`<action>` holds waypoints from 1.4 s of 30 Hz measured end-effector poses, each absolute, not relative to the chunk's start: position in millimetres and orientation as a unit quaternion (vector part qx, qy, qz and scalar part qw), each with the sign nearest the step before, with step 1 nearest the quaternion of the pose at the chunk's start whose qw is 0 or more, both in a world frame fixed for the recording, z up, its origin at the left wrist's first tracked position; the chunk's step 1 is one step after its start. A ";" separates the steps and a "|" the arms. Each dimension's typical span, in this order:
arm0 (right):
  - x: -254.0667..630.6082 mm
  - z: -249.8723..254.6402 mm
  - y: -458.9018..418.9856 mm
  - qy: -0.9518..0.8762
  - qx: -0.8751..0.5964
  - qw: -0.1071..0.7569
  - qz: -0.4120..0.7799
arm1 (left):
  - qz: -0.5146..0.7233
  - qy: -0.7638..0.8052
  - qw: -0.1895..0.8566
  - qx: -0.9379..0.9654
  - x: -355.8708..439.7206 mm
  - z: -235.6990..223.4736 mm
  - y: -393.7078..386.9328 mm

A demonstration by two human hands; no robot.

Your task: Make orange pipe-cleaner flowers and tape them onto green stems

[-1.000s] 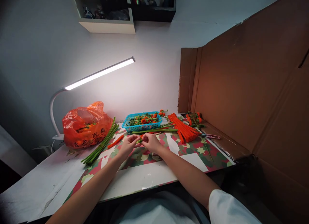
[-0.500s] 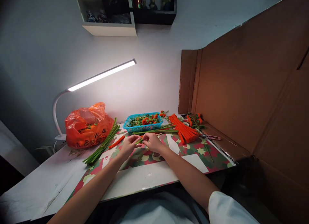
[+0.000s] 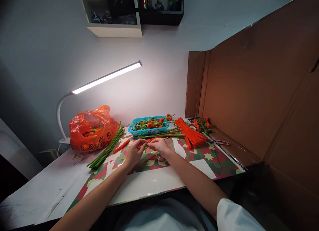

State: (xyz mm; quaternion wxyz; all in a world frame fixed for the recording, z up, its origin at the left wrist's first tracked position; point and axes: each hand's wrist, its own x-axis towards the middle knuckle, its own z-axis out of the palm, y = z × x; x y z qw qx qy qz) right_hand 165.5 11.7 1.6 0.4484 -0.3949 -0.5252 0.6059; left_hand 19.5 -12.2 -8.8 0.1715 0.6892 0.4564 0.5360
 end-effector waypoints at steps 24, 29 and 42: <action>161.0 -4.2 14.6 -0.466 -0.372 0.502 0.627 | 0.531 0.458 0.119 0.703 19.4 -12.6 -10.0; 161.1 -4.1 13.9 -0.508 -0.363 0.507 0.594 | 0.544 0.456 0.142 0.690 19.7 -12.4 -9.4; 158.9 -4.2 11.7 -0.671 -0.355 0.565 0.323 | 0.575 0.446 0.185 0.661 22.6 -15.8 -9.0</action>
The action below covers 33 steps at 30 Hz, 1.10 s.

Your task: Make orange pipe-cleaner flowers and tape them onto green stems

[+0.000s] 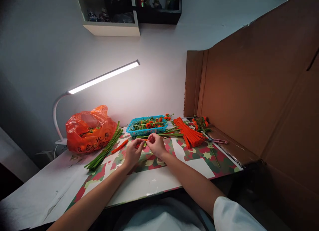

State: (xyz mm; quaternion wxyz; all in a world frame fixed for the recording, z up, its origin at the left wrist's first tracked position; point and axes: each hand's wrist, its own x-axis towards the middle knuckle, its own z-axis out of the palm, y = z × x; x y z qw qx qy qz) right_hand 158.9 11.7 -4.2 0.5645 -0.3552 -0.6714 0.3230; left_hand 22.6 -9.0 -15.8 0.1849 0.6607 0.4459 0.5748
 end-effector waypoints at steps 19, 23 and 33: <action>157.0 -1.7 4.5 -0.649 -0.377 0.544 0.375 | 0.647 0.414 0.388 0.509 25.0 -13.2 -3.6; 152.7 -8.3 0.2 -0.729 -0.398 0.481 0.280 | 0.643 0.405 0.379 0.529 24.4 -13.1 -4.6; 160.8 -2.5 1.1 -0.761 -0.370 0.484 0.224 | 0.563 0.395 0.316 0.654 11.1 -0.9 -6.8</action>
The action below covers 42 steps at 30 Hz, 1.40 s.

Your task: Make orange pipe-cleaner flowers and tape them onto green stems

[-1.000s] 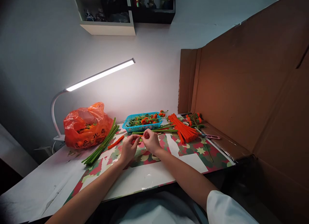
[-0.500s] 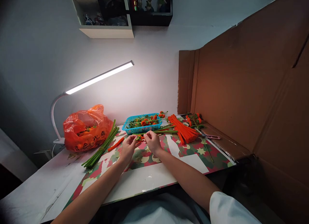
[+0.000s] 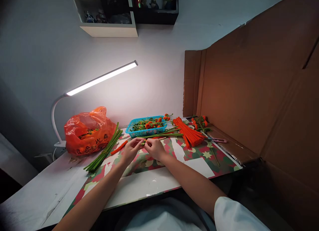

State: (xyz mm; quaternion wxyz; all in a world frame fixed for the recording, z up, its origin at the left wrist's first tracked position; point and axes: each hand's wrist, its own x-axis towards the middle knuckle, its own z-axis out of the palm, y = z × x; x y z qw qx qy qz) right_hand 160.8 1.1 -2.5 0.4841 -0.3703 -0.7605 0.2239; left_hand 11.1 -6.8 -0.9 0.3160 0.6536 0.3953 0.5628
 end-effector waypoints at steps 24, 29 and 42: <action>142.6 -14.8 -2.7 -0.669 -0.405 0.498 0.374 | 0.616 0.413 0.412 0.529 14.4 -6.7 -4.3; 141.4 -13.2 -5.3 -0.663 -0.442 0.516 0.313 | 0.616 0.381 0.405 0.558 14.4 -9.1 -3.5; 151.2 0.9 -10.2 -0.700 -0.388 0.555 0.225 | 0.591 0.362 0.445 0.567 7.2 -2.9 -3.3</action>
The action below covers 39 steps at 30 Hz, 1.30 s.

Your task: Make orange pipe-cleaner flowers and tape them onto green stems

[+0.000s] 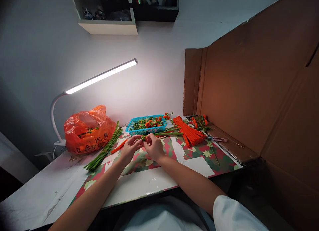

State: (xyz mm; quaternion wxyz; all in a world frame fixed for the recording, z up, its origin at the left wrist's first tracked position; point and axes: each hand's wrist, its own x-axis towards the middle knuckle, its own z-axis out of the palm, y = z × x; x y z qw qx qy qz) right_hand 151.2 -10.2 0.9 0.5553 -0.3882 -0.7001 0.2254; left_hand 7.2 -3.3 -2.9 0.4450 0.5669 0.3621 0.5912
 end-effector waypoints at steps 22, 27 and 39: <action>160.7 -9.5 7.0 -0.767 -0.321 0.553 0.053 | 0.604 0.386 0.432 0.547 16.8 1.7 -12.8; 161.1 -9.7 7.2 -0.771 -0.326 0.543 0.068 | 0.620 0.378 0.409 0.553 19.2 -1.5 -11.0; 159.0 -2.2 6.2 -0.722 -0.392 0.520 0.232 | 0.651 0.360 0.357 0.565 17.5 -6.3 -5.2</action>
